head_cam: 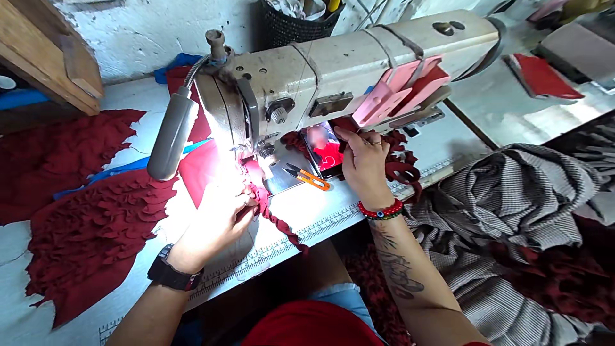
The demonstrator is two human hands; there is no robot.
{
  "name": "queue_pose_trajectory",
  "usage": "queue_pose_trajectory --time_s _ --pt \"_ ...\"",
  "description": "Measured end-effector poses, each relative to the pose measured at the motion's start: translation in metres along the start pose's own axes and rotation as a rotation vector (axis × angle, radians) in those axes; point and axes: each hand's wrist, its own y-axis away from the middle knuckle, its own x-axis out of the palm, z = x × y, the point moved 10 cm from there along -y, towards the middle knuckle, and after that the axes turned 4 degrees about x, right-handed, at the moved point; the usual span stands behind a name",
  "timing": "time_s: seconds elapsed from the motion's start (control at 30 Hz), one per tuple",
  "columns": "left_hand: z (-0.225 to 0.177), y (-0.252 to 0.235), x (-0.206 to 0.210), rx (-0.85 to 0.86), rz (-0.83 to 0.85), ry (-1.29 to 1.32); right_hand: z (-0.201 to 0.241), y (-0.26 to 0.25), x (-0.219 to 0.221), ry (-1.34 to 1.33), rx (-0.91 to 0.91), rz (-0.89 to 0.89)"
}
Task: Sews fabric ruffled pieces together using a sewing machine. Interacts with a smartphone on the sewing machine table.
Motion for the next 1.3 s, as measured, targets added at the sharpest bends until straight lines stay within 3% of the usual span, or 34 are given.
queue_pose_trajectory --time_s 0.63,1.0,1.3 --pt "0.000 0.000 -0.001 -0.011 -0.008 0.018 0.006 0.002 -0.011 -0.094 -0.054 -0.083" --pt "0.000 0.000 0.000 -0.006 -0.003 0.010 0.004 0.001 -0.005 -0.075 -0.033 -0.037" --pt "0.000 0.000 0.000 -0.016 0.013 0.017 0.033 -0.016 -0.003 -0.023 -0.183 0.083"
